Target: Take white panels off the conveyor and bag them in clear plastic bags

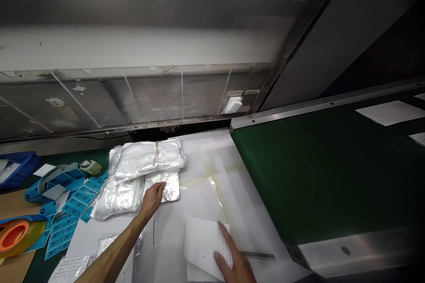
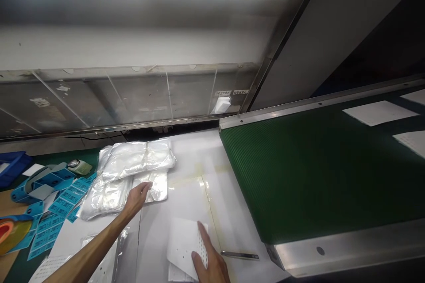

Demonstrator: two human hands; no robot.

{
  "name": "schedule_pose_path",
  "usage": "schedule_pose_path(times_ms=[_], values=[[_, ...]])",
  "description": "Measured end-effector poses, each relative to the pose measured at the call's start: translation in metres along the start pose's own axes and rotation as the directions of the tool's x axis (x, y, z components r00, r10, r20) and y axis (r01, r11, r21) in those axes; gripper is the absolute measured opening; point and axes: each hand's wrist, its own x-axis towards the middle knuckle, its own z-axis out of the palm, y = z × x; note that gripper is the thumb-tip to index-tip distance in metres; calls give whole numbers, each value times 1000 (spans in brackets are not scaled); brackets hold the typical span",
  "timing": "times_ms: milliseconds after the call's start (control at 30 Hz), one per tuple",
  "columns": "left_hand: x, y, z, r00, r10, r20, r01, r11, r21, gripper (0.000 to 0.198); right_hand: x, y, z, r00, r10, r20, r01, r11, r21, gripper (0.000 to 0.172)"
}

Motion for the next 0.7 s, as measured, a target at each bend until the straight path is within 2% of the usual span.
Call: schedule_pose_path(times_ms=[67, 200, 333, 400, 467, 567, 633, 700], values=[[-3, 8, -7, 999, -30, -36, 28, 998, -50, 42, 2, -13, -1, 997, -72, 11, 72, 994, -81, 51], [-19, 27, -26, 997, -59, -55, 47, 979, -197, 40, 10, -39, 2, 986, -167, 26, 169, 964, -204, 41], [-63, 56, -46, 997, -70, -23, 59, 944, -323, 36, 16, -72, 11, 970, -244, 17, 238, 928, -285, 33], [-91, 71, -52, 995, -79, 63, 98, 908, -408, 33, 16, -94, 18, 955, -296, 22, 289, 911, -294, 29], [-117, 82, -52, 975, -92, 201, 187, 828, -529, 30, 14, -113, 27, 932, -357, 66, 361, 887, -289, 31], [-142, 86, -45, 931, -76, 358, 323, 629, -707, 25, 8, -130, 38, 880, -440, 178, 474, 829, -298, 16], [-150, 82, -41, 920, -82, 383, 369, 510, -777, 24, 4, -130, 41, 854, -468, 229, 518, 804, -292, 16], [-155, 78, -41, 915, -137, 379, 399, 437, -806, 23, 2, -125, 41, 850, -469, 241, 524, 804, -282, 20]])
